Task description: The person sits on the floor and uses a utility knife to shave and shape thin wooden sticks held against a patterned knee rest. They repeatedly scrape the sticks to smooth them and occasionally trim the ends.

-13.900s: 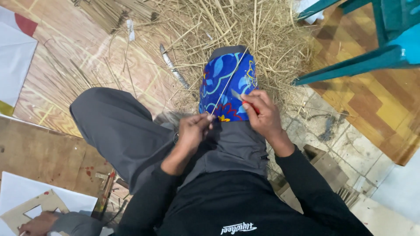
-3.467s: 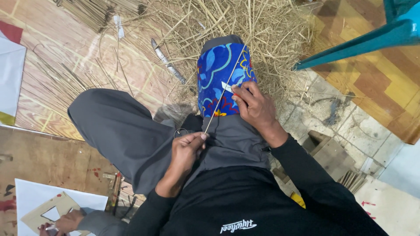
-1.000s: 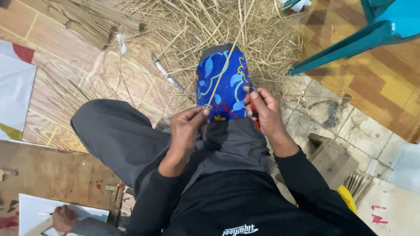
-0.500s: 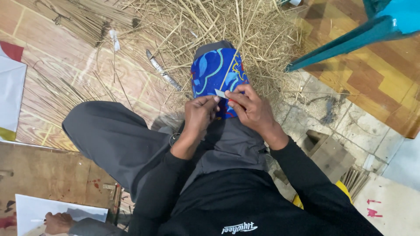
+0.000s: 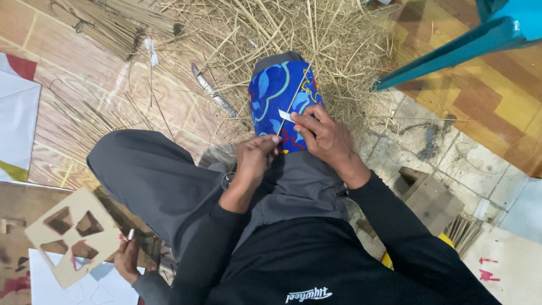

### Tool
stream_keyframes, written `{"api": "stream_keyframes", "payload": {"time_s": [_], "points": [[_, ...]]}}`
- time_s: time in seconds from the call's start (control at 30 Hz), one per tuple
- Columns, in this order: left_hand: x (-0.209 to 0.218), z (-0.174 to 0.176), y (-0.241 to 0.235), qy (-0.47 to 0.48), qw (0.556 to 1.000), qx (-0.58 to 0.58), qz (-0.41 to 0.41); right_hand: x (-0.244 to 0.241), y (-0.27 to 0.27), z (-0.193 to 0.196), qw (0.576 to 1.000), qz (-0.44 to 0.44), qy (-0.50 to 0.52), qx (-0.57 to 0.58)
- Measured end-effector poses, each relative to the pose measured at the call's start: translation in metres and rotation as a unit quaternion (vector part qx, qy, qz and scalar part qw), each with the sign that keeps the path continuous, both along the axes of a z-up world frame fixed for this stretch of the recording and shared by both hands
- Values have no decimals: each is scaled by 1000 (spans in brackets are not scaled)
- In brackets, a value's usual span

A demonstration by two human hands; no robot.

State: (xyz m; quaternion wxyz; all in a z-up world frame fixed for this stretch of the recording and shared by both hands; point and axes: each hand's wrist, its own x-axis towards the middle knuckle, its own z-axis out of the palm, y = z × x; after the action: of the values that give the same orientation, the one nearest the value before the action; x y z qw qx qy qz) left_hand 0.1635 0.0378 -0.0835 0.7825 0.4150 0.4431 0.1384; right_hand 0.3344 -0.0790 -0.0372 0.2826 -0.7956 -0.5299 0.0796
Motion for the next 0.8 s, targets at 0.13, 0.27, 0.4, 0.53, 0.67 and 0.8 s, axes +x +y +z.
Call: {"api": "stream_keyframes", "payload": {"time_s": [0.13, 0.27, 0.4, 0.53, 0.67, 0.8], "points": [[-16, 21, -2, 19, 1000, -12, 2, -1, 1, 3, 1000, -8, 9, -7], [-42, 30, -7, 34, 999, 1, -15, -2, 1, 3, 1000, -12, 17, -7], [-73, 28, -15, 48, 999, 6, -13, -3, 0, 4, 1000, -20, 12, -3], [-110, 39, -22, 79, 997, 1, -15, -2, -1, -1, 1000, -21, 15, -7], [-146, 57, -27, 109, 993, -38, -12, -2, -3, -10, 1000, -14, -15, 10], [-184, 71, -30, 181, 981, -73, -22, -2, -2, -11, 998, -10, -50, 25]]}}
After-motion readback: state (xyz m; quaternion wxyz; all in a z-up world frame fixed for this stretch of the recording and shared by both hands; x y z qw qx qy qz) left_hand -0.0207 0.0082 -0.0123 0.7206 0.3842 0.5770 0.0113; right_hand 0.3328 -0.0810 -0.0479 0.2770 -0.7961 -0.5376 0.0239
